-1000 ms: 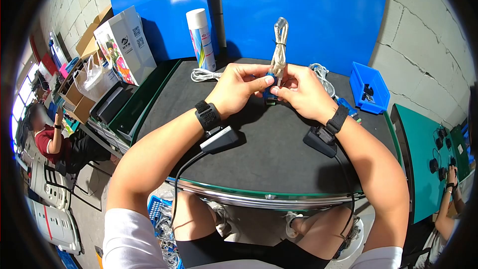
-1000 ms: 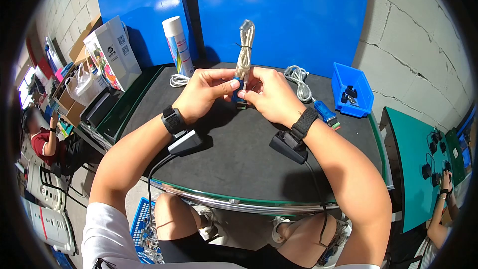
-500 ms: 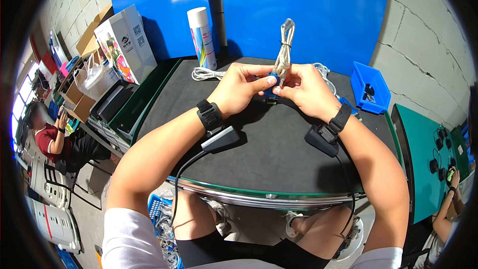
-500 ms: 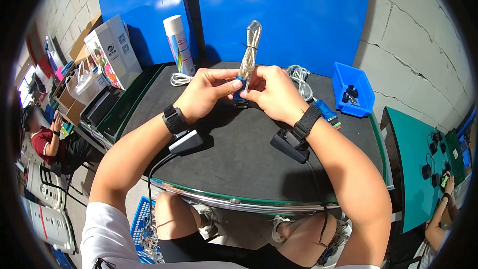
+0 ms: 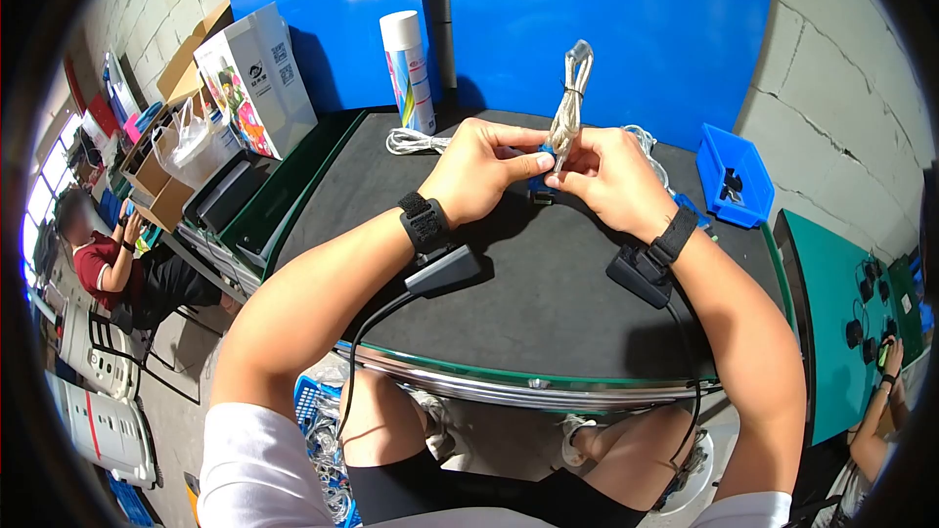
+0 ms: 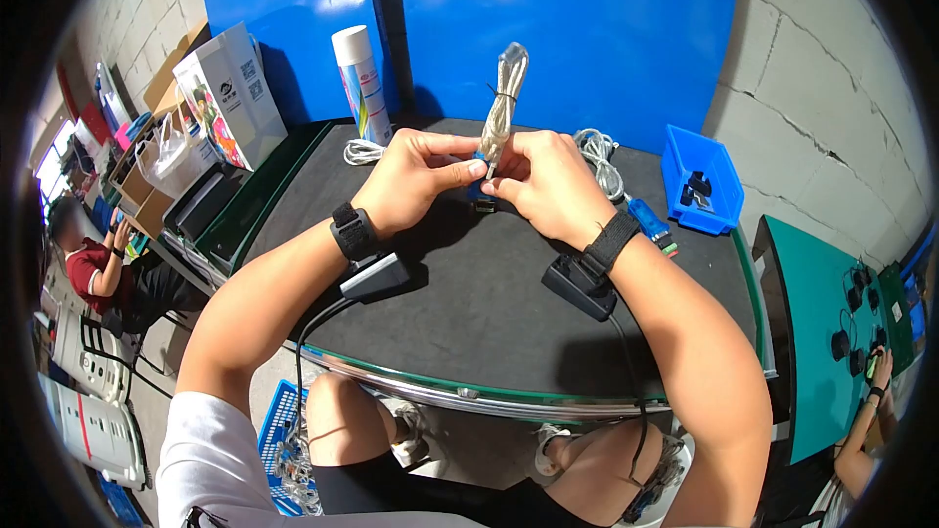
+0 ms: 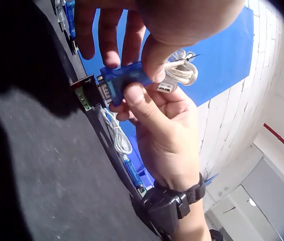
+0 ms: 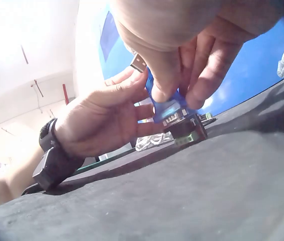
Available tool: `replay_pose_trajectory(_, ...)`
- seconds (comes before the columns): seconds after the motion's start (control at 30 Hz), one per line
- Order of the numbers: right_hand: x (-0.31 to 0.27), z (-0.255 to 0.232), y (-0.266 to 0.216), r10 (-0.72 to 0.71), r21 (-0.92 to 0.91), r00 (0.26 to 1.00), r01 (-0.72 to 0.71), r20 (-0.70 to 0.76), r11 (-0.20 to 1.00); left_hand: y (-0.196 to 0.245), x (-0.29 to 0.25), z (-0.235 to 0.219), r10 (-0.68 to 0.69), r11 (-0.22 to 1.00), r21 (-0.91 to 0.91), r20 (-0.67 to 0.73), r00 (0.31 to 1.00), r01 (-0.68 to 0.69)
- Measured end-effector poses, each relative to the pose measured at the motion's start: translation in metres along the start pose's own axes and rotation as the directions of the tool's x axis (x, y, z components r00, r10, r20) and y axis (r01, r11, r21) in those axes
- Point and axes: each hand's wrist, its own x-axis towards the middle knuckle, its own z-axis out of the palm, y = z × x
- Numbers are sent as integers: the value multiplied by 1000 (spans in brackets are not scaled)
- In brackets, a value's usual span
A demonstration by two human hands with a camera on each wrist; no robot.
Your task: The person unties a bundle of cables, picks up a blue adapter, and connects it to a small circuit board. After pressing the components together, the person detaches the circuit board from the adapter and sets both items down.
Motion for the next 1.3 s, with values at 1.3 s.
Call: replay_pose_trajectory(1.3, -1, 2, 17, 44, -106, 996, -35, 78, 994, -18, 6, -7, -28, 1000, 6, -165, 986, 29)
